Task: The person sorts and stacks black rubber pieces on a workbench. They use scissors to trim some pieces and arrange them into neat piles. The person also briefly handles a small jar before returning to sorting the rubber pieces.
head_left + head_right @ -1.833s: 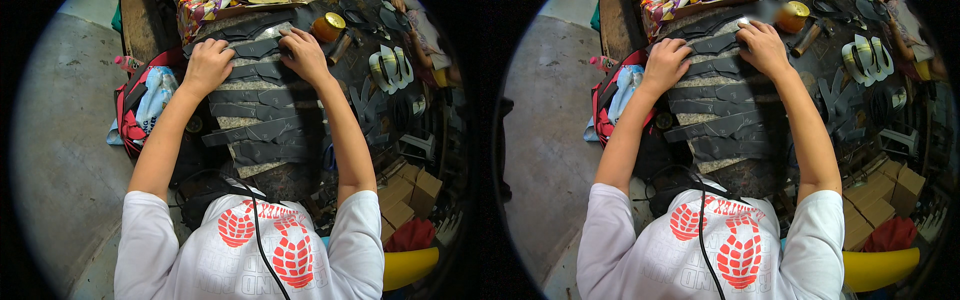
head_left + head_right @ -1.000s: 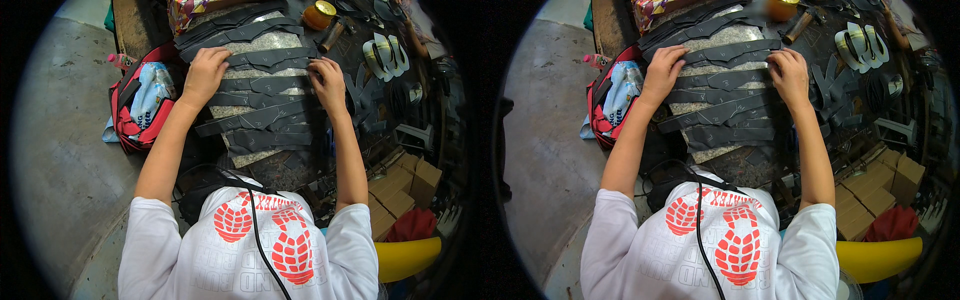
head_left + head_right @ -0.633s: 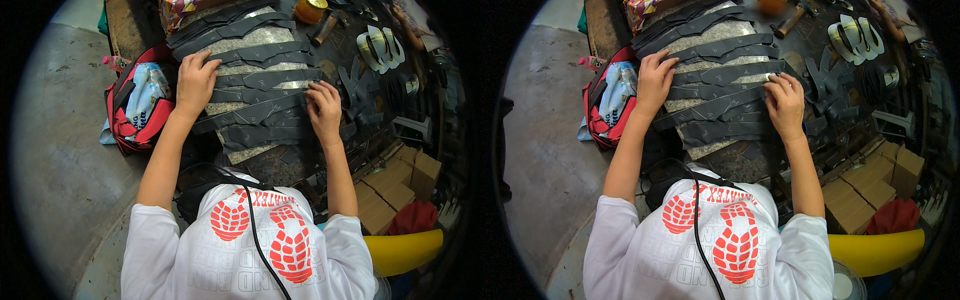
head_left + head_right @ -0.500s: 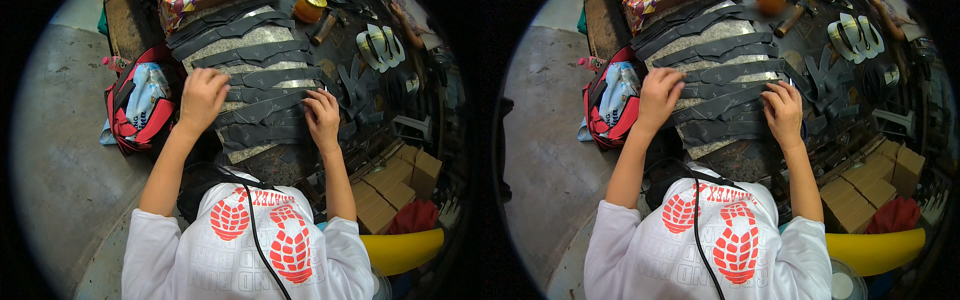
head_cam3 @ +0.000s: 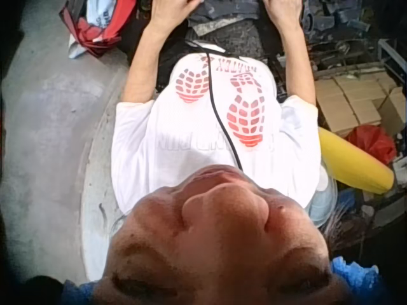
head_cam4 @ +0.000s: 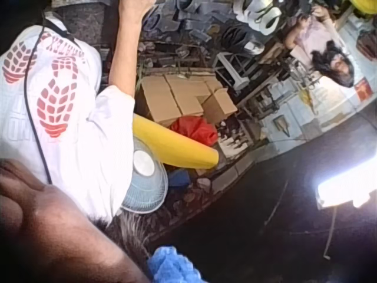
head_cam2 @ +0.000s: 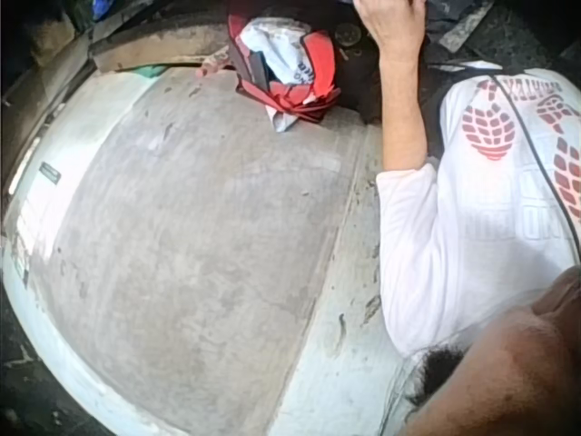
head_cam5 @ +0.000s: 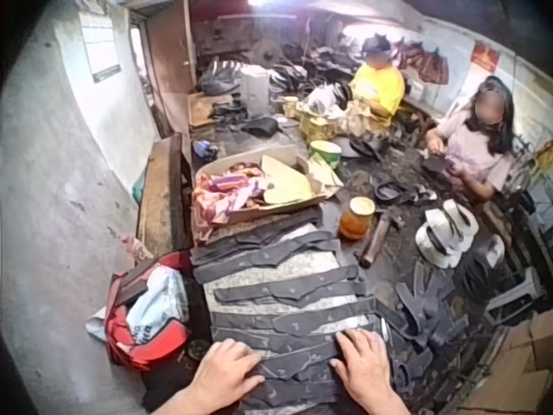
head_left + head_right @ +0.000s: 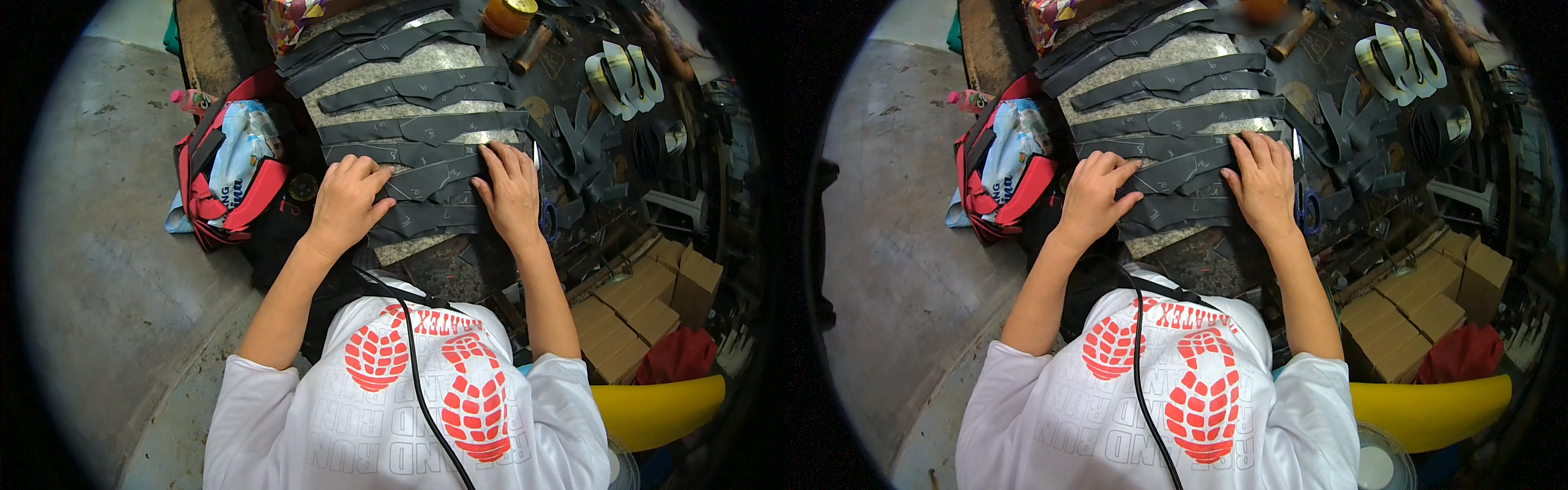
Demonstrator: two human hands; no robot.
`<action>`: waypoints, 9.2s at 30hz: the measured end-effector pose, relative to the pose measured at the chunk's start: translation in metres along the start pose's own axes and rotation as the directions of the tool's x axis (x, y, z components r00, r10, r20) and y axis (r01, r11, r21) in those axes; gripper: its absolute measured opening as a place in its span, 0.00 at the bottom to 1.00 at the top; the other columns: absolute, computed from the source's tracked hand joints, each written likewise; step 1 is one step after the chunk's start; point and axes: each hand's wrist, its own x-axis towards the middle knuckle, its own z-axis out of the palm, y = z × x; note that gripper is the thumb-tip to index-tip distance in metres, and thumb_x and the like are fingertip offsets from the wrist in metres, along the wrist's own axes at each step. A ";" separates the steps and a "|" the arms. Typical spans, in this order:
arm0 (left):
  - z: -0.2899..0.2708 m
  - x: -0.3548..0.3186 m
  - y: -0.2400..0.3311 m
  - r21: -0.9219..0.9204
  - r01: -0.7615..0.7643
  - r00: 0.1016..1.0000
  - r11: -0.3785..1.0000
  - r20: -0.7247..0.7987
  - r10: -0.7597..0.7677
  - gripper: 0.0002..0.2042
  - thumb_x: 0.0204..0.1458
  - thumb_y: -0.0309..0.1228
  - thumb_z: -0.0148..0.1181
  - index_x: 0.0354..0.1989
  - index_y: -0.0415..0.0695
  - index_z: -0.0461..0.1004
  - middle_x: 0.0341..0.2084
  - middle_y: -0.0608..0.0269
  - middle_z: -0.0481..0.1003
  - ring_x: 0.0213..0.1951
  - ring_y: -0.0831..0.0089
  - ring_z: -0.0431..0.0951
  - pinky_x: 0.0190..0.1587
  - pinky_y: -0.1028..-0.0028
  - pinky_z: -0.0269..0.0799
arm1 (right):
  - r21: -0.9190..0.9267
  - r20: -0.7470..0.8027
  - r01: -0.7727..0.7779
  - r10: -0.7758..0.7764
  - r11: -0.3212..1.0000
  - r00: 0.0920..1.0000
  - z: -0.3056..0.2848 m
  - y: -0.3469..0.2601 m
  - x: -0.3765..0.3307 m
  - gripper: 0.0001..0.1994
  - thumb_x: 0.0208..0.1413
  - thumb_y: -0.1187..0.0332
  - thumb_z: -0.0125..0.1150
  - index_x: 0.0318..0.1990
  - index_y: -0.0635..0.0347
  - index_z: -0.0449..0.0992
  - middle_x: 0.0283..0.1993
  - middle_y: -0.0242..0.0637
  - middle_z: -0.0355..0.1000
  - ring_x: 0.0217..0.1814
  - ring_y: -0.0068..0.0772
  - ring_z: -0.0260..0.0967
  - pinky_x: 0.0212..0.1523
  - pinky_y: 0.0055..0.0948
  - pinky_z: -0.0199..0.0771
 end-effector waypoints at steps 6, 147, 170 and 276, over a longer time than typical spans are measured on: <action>-0.008 0.002 0.002 -0.008 -0.039 0.999 0.999 0.036 0.040 0.21 0.40 0.32 0.76 0.45 0.44 0.80 0.37 0.62 0.73 0.43 0.61 0.73 0.45 0.64 0.69 | 0.058 0.011 -0.003 0.003 0.998 1.000 -0.006 0.005 0.000 0.29 0.45 0.66 0.76 0.58 0.58 0.75 0.58 0.39 0.71 0.58 0.49 0.67 0.61 0.45 0.65; 0.008 0.018 -0.016 0.160 -0.018 1.000 0.987 0.025 0.014 0.33 0.61 0.52 0.54 0.73 0.52 0.61 0.75 0.56 0.55 0.76 0.52 0.49 0.75 0.41 0.36 | 0.250 0.037 0.026 -0.036 0.968 0.999 0.011 0.010 0.032 0.32 0.66 0.53 0.54 0.74 0.53 0.60 0.79 0.47 0.53 0.81 0.52 0.47 0.77 0.57 0.38; 0.000 -0.006 0.013 0.052 -0.062 0.998 0.997 0.028 0.060 0.23 0.36 0.35 0.78 0.43 0.45 0.79 0.37 0.63 0.72 0.45 0.61 0.72 0.53 0.61 0.66 | 0.169 0.050 0.019 -0.027 0.985 0.998 -0.014 -0.013 -0.012 0.22 0.40 0.68 0.77 0.48 0.55 0.81 0.49 0.35 0.74 0.54 0.43 0.70 0.55 0.41 0.71; -0.033 0.082 -0.059 -0.061 0.220 0.966 0.973 -0.126 -0.227 0.14 0.54 0.39 0.67 0.46 0.48 0.81 0.34 0.56 0.81 0.40 0.55 0.80 0.47 0.58 0.70 | 0.354 0.071 -0.216 0.204 0.910 0.976 -0.014 0.051 0.126 0.12 0.54 0.65 0.73 0.43 0.60 0.85 0.40 0.36 0.81 0.44 0.27 0.78 0.46 0.27 0.75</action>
